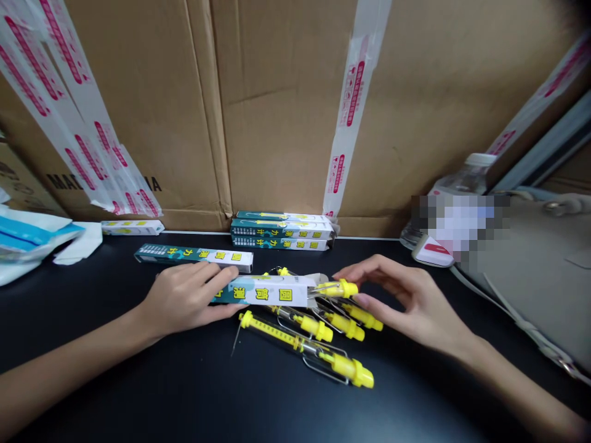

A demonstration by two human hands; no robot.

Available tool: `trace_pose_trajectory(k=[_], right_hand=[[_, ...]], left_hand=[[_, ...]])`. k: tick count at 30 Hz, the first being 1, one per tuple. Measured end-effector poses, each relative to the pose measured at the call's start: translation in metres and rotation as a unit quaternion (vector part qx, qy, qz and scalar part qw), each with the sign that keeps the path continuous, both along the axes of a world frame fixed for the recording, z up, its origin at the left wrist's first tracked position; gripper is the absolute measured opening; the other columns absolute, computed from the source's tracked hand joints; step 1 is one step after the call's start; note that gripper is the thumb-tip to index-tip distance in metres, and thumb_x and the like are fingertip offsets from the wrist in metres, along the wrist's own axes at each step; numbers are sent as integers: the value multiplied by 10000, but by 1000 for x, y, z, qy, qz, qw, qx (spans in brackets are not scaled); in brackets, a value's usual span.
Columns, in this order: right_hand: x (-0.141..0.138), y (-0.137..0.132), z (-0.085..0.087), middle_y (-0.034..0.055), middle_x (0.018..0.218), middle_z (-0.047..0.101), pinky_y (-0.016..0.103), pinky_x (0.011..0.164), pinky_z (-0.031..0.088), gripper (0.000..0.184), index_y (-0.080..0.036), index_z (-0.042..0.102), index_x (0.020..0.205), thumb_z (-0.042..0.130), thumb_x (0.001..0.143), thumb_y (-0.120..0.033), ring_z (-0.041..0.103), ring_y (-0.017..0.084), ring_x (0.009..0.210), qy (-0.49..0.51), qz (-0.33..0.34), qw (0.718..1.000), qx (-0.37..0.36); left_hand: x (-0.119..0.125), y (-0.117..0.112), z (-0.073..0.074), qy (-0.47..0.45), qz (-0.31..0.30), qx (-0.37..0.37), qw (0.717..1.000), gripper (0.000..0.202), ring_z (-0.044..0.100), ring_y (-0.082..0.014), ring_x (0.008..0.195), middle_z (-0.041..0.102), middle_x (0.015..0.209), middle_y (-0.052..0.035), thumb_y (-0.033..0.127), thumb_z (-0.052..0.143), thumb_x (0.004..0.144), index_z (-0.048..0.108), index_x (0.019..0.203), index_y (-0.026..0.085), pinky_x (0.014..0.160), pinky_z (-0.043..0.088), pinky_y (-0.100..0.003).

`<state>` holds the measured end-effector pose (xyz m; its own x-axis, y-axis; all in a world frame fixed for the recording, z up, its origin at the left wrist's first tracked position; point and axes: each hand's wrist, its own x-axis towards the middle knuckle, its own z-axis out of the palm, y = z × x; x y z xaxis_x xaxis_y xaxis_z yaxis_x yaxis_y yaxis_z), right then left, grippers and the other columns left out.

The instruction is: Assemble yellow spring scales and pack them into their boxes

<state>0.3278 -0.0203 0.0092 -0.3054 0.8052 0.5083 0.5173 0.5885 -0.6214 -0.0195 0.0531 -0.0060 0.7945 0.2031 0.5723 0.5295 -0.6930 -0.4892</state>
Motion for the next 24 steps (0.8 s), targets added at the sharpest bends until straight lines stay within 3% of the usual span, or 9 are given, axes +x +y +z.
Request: trace_pose_trajectory(k=[3, 5, 9, 15, 20, 24], right_hand=[[-13, -2, -6, 76, 1063, 748, 322, 826, 630, 452, -217, 574, 1267, 743, 853, -283, 743, 210, 944, -14, 4, 1000, -2], [-20, -2, -10, 67, 1058, 742, 305, 819, 619, 452, -225, 573, 1325, 704, 894, -264, 736, 189, 917, -60, -1, 998, 33], [-14, 5, -12, 79, 1098, 722, 299, 795, 602, 323, -231, 634, 1285, 556, 976, -178, 717, 179, 917, -123, -14, 988, 92], [36, 25, -11, 83, 1056, 766, 340, 797, 584, 219, -207, 699, 1128, 555, 970, -257, 733, 226, 926, -151, -107, 979, 83], [73, 37, -11, 125, 1005, 797, 346, 603, 550, 323, -173, 742, 1071, 552, 951, -406, 745, 273, 780, -152, -183, 970, 57], [69, 37, -14, 105, 944, 808, 330, 538, 518, 361, -170, 756, 1062, 550, 943, -441, 715, 246, 647, -167, -188, 968, 6]], left_hand=[[1, -2, 2, 9, -7, 10, 1000, 382, 642, -174, 577, 678, 703, -25, 472, 473, 984, 662, 974, 141, 530, 473, -290], [2, -2, 2, 13, -10, 20, 1000, 385, 641, -175, 577, 679, 704, -31, 476, 481, 980, 665, 975, 138, 526, 469, -290], [1, -2, 0, 5, 31, 26, 999, 399, 679, -205, 626, 715, 764, -57, 498, 530, 954, 666, 1013, 128, 538, 487, -308], [1, 2, -7, -27, 73, 4, 997, 421, 705, -210, 656, 749, 847, -80, 508, 468, 981, 655, 1041, 136, 547, 501, -305], [2, 0, -7, -50, 117, -13, 992, 400, 702, -223, 679, 740, 876, -82, 483, 463, 982, 634, 1064, 132, 545, 483, -319], [6, -3, -3, -56, 175, -22, 983, 405, 689, -240, 737, 701, 847, -59, 504, 470, 971, 615, 1092, 145, 574, 468, -337]])
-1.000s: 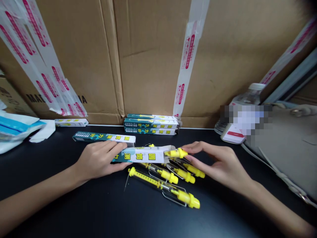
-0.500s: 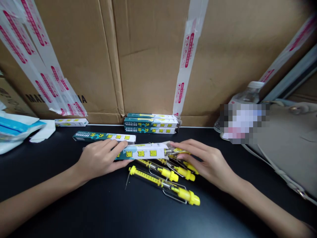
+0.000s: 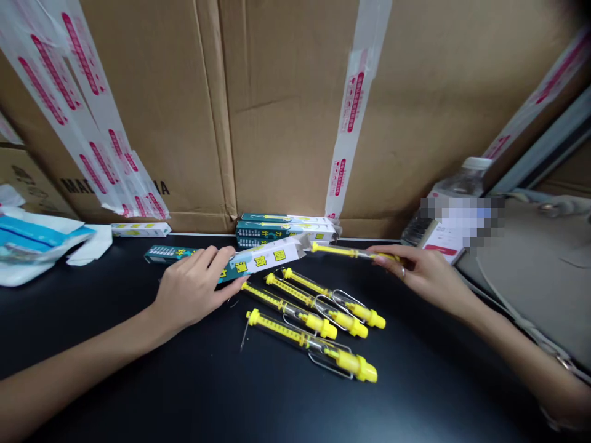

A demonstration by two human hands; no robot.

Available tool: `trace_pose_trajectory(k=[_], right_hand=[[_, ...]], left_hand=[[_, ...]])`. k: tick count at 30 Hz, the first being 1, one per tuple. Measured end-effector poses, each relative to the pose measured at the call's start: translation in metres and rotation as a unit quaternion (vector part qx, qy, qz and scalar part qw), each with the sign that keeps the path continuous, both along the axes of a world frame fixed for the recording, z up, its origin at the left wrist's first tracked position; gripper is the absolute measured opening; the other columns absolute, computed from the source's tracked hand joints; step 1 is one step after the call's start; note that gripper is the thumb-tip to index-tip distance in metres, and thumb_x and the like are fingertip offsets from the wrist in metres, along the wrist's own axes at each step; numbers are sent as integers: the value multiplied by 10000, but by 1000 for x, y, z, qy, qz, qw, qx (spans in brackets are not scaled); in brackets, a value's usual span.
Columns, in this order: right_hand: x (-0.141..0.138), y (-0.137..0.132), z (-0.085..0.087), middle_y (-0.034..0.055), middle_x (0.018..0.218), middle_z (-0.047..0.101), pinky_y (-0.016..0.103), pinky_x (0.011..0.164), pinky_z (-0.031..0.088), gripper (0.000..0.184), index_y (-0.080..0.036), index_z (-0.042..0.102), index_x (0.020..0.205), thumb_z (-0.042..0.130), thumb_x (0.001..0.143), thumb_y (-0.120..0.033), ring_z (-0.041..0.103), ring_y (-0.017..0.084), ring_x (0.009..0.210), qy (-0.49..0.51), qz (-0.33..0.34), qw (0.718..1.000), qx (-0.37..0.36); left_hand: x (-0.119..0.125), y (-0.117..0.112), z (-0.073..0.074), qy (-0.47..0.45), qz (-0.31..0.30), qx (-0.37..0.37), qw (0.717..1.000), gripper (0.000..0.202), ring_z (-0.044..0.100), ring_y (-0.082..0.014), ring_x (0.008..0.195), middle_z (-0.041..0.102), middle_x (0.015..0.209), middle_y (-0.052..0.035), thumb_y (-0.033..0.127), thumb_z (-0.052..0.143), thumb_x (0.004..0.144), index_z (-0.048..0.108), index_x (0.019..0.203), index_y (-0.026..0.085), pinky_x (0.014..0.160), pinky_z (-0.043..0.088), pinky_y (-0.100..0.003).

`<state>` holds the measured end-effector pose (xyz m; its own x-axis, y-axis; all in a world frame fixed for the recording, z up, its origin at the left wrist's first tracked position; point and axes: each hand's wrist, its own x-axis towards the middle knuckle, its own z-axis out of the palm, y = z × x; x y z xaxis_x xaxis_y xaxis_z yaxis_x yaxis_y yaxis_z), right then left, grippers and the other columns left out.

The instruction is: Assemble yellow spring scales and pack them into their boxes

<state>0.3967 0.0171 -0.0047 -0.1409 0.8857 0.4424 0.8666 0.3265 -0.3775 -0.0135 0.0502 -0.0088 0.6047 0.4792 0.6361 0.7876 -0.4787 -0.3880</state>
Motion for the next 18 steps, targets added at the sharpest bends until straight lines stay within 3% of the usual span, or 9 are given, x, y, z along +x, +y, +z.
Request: trace_pose_trajectory(k=[4, 8, 13, 18], right_hand=[[-28, -6, -4, 63, 927, 807, 317, 570, 539, 333, -204, 750, 1098, 530, 963, -415, 715, 224, 666, 3, 29, 998, -54], [-49, -13, -3, 62, 1061, 783, 338, 747, 575, 315, -227, 726, 1156, 518, 971, -375, 735, 234, 876, 6, 69, 994, -89], [-50, -16, -1, 95, 1137, 738, 418, 891, 552, 382, -217, 680, 1255, 513, 922, -302, 688, 263, 1024, 3, 131, 986, -105], [-43, -16, -2, 110, 1317, 628, 528, 1047, 441, 488, -219, 624, 1335, 475, 871, -219, 586, 301, 1202, 20, 196, 971, -135]], left_hand=[[2, 0, 2, -11, 3, -2, 1000, 448, 675, -250, 777, 675, 870, -73, 521, 467, 962, 595, 1125, 124, 612, 474, -347], [1, 2, 1, -12, -1, -15, 1000, 418, 654, -257, 797, 653, 896, -86, 478, 454, 981, 579, 1155, 119, 653, 485, -357], [0, 3, 0, -24, -3, -36, 999, 460, 622, -288, 886, 624, 975, -132, 462, 451, 989, 532, 1259, 98, 753, 509, -397], [0, 4, -1, -20, -8, -18, 1000, 468, 599, -292, 862, 601, 977, -147, 402, 464, 980, 514, 1315, 80, 739, 511, -408]])
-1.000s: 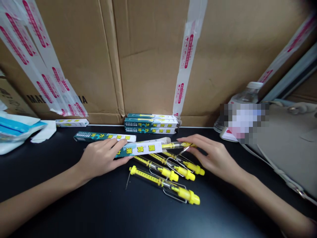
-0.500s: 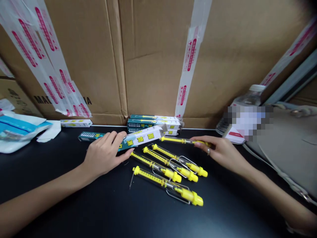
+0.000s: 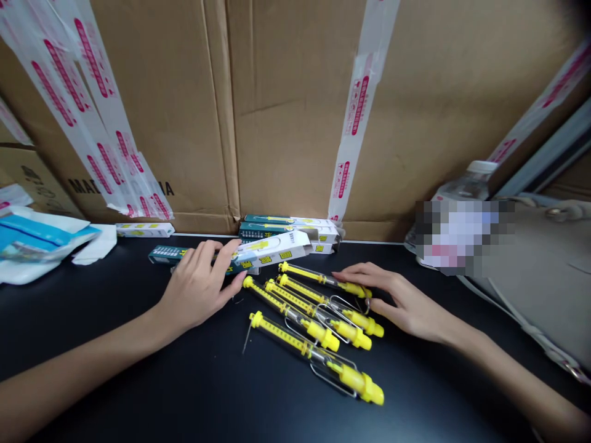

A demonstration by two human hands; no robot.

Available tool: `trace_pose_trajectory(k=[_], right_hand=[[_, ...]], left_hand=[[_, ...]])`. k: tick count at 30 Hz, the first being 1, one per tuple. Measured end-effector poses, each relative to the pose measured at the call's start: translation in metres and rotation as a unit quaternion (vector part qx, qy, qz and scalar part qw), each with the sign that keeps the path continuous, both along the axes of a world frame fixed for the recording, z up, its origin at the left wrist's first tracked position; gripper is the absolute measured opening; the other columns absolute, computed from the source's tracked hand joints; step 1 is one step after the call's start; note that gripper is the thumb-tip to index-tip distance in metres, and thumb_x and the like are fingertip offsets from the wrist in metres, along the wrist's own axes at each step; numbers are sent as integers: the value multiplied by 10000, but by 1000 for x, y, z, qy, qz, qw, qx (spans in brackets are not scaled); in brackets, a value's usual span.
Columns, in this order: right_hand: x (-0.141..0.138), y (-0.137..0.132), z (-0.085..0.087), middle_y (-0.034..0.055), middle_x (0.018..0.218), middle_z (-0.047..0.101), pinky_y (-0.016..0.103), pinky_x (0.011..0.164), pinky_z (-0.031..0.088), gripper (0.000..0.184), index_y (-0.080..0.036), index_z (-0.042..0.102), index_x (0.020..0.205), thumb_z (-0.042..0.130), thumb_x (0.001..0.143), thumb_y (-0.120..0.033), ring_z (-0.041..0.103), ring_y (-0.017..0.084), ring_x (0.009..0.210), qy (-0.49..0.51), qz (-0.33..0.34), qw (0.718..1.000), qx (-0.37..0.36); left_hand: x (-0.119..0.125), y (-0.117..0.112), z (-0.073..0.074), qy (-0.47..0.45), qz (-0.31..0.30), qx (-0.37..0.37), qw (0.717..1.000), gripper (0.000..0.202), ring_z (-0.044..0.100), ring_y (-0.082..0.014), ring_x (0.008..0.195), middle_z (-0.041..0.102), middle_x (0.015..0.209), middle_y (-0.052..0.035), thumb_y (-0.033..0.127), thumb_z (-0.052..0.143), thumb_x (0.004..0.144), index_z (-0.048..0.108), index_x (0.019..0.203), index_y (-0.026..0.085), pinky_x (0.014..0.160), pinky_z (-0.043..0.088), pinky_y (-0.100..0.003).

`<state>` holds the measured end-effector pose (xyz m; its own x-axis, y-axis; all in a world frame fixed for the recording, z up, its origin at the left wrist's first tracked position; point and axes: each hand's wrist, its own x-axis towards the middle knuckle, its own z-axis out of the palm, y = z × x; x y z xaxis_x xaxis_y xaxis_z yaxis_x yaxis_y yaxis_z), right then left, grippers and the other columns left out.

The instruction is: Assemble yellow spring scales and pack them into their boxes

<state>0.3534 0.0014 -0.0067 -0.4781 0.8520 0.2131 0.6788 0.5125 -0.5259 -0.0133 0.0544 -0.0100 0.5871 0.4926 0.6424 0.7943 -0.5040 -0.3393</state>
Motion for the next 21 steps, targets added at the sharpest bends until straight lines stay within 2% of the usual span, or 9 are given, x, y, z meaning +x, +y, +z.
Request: trace_pose_trajectory(k=[4, 9, 14, 17, 19, 21], right_hand=[[-1, -3, 1, 101, 1377, 590, 566, 1073, 392, 500, -234, 575, 1393, 387, 930, -249, 537, 313, 1253, 36, 18, 998, -49], [-16, -9, 2, 109, 1376, 608, 550, 1090, 383, 484, -219, 557, 1405, 382, 1013, -443, 522, 308, 1262, 40, -21, 997, -60], [-33, -17, -1, 114, 1408, 573, 529, 1093, 407, 573, -216, 497, 1441, 547, 951, -510, 496, 295, 1271, -31, -11, 999, -15], [-38, -19, -5, 87, 1406, 576, 509, 1084, 434, 519, -252, 467, 1447, 527, 977, -463, 491, 275, 1278, -34, 5, 999, 16], [-39, -19, -8, 86, 1336, 614, 502, 1043, 475, 431, -263, 498, 1390, 503, 994, -432, 538, 269, 1222, -6, -26, 998, 54], [-39, -16, -10, 102, 1230, 638, 488, 950, 539, 361, -247, 534, 1293, 527, 981, -430, 614, 266, 1083, 45, -98, 988, 114]], left_hand=[[1, 1, -1, 14, -21, 2, 1000, 479, 591, -279, 855, 604, 1001, -152, 378, 486, 990, 493, 1361, 75, 738, 502, -395], [2, -2, 0, 26, -39, 14, 999, 513, 587, -290, 902, 610, 1036, -166, 372, 503, 989, 468, 1402, 70, 752, 483, -396], [4, -1, 6, 62, -25, 39, 997, 527, 579, -301, 941, 600, 1071, -180, 305, 524, 984, 426, 1454, 90, 750, 462, -400], [13, 6, 14, 82, -45, 50, 994, 546, 565, -326, 993, 574, 1107, -210, 266, 534, 973, 404, 1471, 84, 792, 464, -431], [24, 13, 20, 85, -74, 51, 992, 545, 554, -343, 1017, 560, 1116, -230, 238, 525, 970, 397, 1468, 55, 815, 467, -448], [38, 19, 26, 83, -111, 31, 990, 530, 549, -333, 1039, 563, 1110, -222, 193, 488, 983, 368, 1476, 44, 833, 468, -438]])
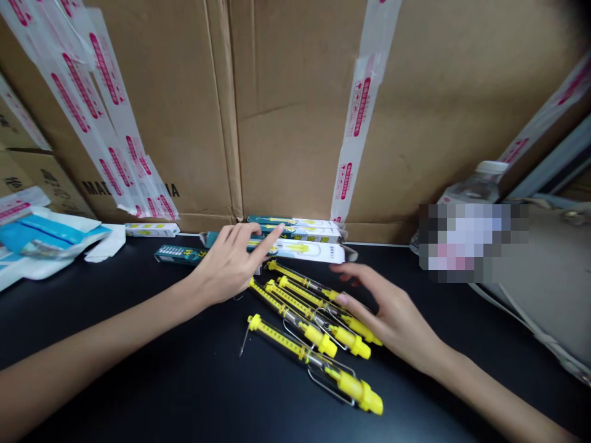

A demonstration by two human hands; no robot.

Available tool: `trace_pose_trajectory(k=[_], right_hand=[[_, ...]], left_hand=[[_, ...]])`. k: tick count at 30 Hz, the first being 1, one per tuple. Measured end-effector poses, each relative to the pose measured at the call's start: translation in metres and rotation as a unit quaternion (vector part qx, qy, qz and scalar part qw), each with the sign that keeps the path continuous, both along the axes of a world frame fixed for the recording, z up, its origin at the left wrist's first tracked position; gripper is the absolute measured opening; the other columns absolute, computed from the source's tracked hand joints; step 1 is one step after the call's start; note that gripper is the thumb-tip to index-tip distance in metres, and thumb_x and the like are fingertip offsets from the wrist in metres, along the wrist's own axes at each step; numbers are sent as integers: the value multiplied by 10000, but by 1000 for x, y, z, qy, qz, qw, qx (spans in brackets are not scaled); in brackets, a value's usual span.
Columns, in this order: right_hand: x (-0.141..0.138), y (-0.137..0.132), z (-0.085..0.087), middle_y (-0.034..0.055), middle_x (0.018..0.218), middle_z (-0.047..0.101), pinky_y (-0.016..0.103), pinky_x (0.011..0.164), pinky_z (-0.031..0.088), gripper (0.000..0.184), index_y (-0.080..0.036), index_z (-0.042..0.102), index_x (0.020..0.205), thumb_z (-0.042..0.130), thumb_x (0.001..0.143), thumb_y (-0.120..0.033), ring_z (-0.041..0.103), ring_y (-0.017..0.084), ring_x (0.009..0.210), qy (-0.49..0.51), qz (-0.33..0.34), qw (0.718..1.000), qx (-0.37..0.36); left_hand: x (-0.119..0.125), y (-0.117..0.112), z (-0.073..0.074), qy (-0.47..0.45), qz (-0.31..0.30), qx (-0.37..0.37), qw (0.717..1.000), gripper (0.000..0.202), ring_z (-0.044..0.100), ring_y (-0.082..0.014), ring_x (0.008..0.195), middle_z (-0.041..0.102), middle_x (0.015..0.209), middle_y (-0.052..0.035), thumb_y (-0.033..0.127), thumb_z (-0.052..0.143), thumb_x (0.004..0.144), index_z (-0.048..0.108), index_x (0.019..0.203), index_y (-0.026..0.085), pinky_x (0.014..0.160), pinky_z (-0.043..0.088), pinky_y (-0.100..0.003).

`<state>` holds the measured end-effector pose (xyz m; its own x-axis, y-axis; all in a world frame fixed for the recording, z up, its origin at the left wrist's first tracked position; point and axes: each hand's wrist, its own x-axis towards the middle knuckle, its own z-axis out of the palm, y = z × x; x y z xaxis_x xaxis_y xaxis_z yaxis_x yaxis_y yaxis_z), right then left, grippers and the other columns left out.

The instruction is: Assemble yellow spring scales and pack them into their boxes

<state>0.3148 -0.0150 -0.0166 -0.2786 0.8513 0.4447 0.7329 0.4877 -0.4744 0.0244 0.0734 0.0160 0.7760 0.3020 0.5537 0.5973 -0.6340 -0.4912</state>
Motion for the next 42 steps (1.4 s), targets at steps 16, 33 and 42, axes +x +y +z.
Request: trace_pose_trajectory(k=[16, 33, 42], right_hand=[[15, 19, 1, 89, 1154, 713, 464, 918, 554, 374, -241, 640, 1179, 653, 894, -482, 671, 293, 1042, 25, -44, 997, 56], [18, 74, -19, 105, 1127, 608, 478, 956, 512, 298, -252, 648, 1203, 566, 960, -403, 624, 282, 1059, 4, -62, 990, 126], [17, 79, -25, 99, 1178, 509, 522, 981, 510, 223, -273, 721, 1055, 612, 929, -421, 611, 278, 1037, -3, -60, 989, 135]], left_hand=[[32, 4, 21, -59, -98, -150, 982, 378, 612, -259, 1061, 668, 1177, -111, 232, 585, 962, 503, 1315, 125, 905, 455, -384], [-63, 21, -20, -55, -26, -161, 985, 350, 582, -288, 1123, 621, 1221, -158, 371, 489, 998, 566, 1255, 146, 924, 448, -441], [-71, 23, -25, -42, -22, -216, 975, 435, 607, -247, 1089, 669, 1192, -100, 509, 522, 966, 578, 1249, 183, 910, 431, -393]])
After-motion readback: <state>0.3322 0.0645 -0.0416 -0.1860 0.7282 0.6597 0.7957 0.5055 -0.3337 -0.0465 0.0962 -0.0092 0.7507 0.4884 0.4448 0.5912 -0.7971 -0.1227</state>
